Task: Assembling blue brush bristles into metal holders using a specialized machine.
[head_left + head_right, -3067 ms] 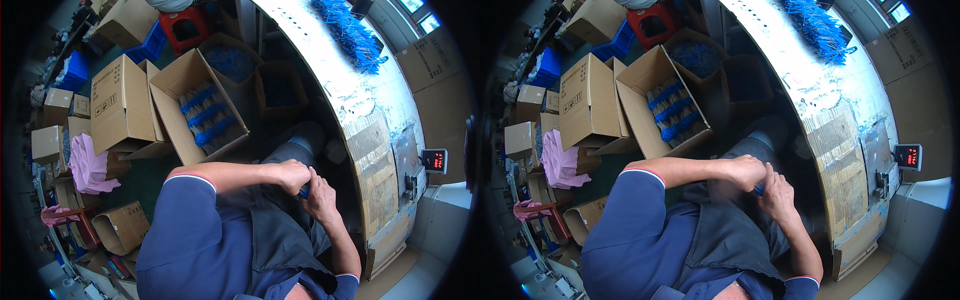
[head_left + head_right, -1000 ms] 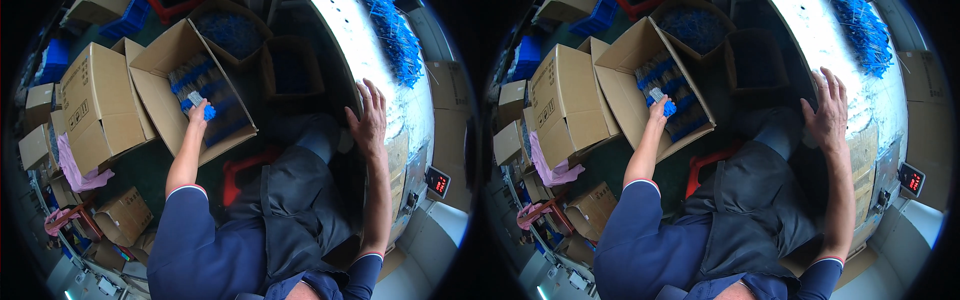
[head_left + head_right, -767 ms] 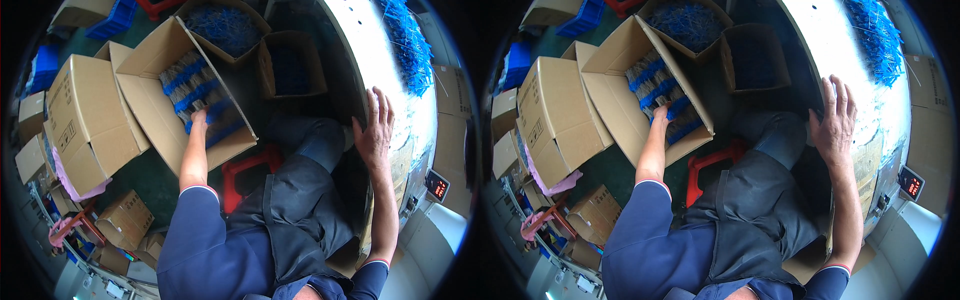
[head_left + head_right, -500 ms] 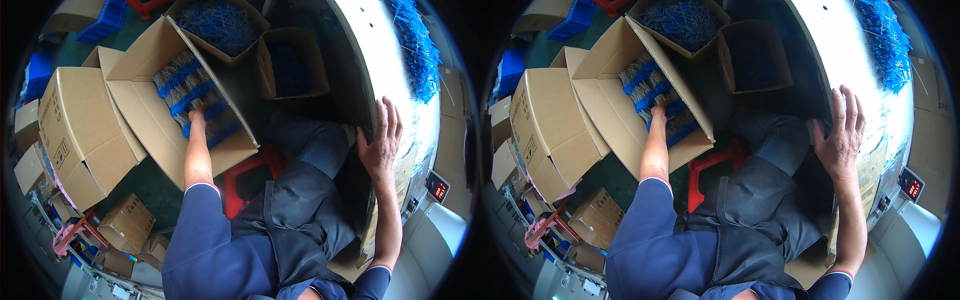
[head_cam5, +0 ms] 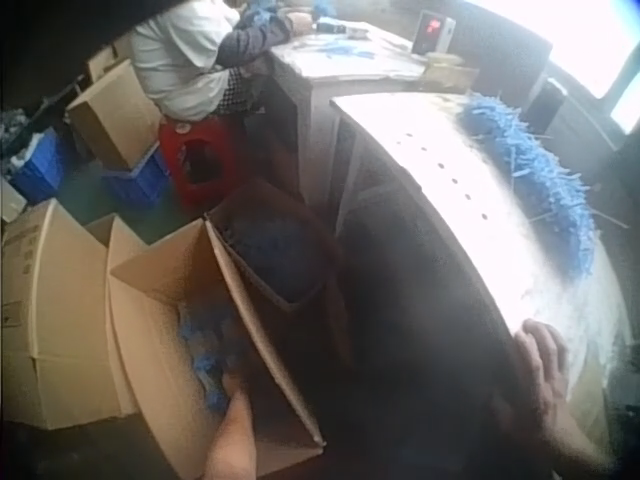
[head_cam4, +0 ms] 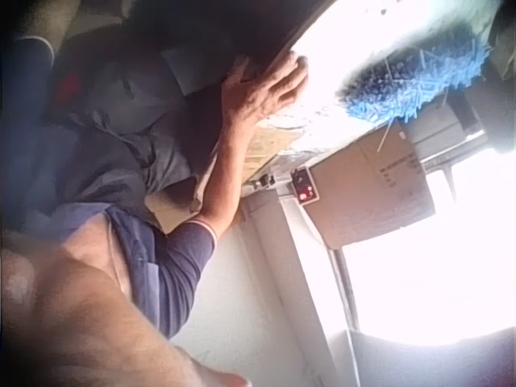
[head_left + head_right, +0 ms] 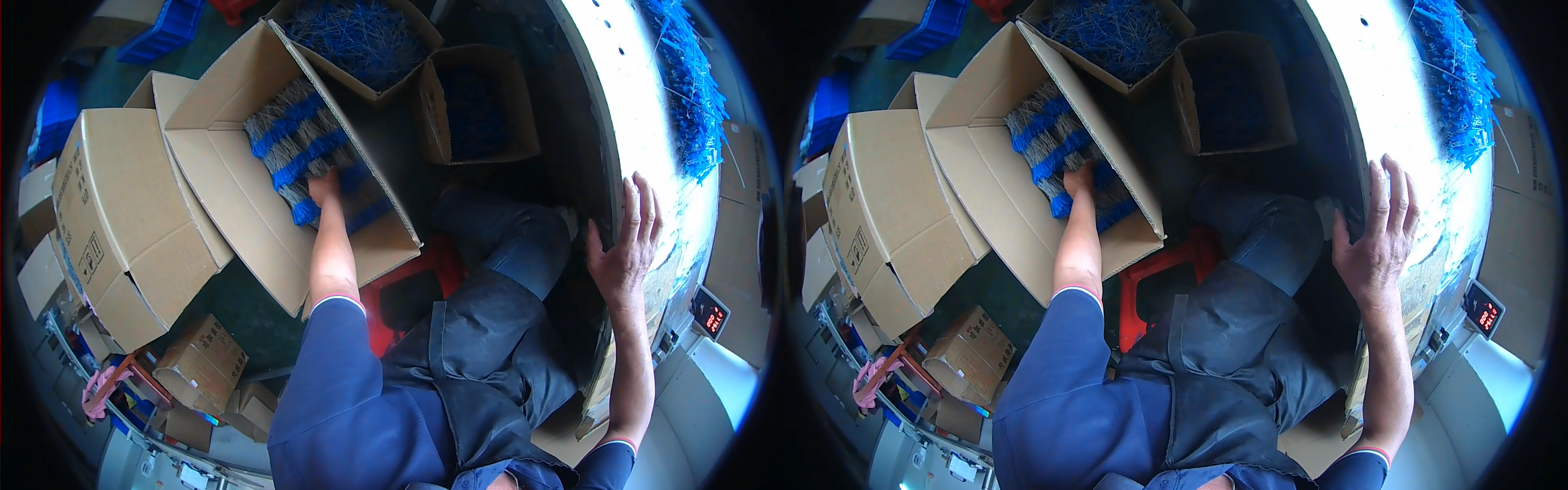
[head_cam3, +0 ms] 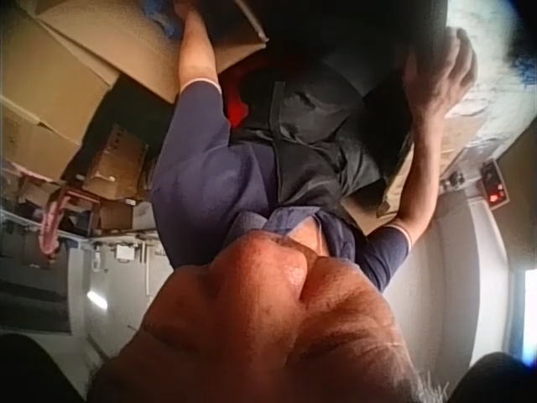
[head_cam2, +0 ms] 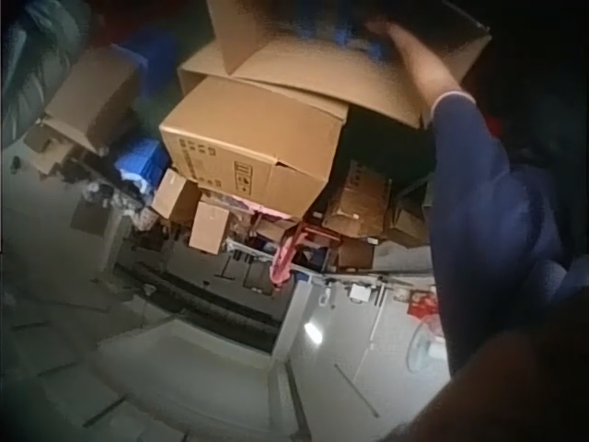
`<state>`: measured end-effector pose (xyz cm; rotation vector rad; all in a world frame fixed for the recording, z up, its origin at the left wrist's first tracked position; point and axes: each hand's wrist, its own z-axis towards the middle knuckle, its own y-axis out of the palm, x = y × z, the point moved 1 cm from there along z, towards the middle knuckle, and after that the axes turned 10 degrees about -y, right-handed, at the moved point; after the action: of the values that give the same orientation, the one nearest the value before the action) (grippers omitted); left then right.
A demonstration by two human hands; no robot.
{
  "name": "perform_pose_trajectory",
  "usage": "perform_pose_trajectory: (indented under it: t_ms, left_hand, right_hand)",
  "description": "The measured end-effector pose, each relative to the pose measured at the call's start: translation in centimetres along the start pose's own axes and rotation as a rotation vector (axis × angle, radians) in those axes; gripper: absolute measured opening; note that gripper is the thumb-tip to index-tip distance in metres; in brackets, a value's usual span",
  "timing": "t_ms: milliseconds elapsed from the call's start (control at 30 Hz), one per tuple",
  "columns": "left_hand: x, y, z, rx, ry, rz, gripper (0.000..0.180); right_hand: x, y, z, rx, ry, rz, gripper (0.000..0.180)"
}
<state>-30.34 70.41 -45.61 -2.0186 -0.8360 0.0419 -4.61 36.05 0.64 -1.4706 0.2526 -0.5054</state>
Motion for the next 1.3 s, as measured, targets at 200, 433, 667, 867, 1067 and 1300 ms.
perform_pose_trajectory:
  t_ms: [200, 433, 667, 867, 1067, 1300]
  left_hand:
    - [0.7, -2.7, -1.7, 0.168, -0.089, 0.119, 0.058]
    - [-3.5, -6.5, -1.1, 0.280, 0.556, 0.255, 0.049]
    - [-6.0, -6.8, -2.5, -0.073, 1.034, 0.524, 0.068]
    - [-8.2, -3.7, -1.0, -0.103, 0.952, 0.836, 0.079]
    - [-7.8, -4.1, -1.5, -0.093, 0.935, 0.873, 0.083]
    - [-6.9, -6.8, -3.0, -0.089, 0.971, 0.675, 0.081]
  right_hand:
    - [-0.4, -0.2, 0.3, 0.014, -0.019, 0.021, 0.092]
    - [-0.1, 0.1, 0.4, 0.023, -0.022, 0.020, 0.091]
    - [0.0, 0.1, 0.1, 0.016, -0.010, -0.003, 0.091]
    - [-0.3, 0.2, 0.3, 0.025, -0.023, -0.017, 0.093]
    - [-0.3, 0.3, 0.2, 0.023, -0.013, -0.022, 0.092]
    - [-0.1, 0.6, 0.0, 0.014, -0.007, -0.033, 0.092]
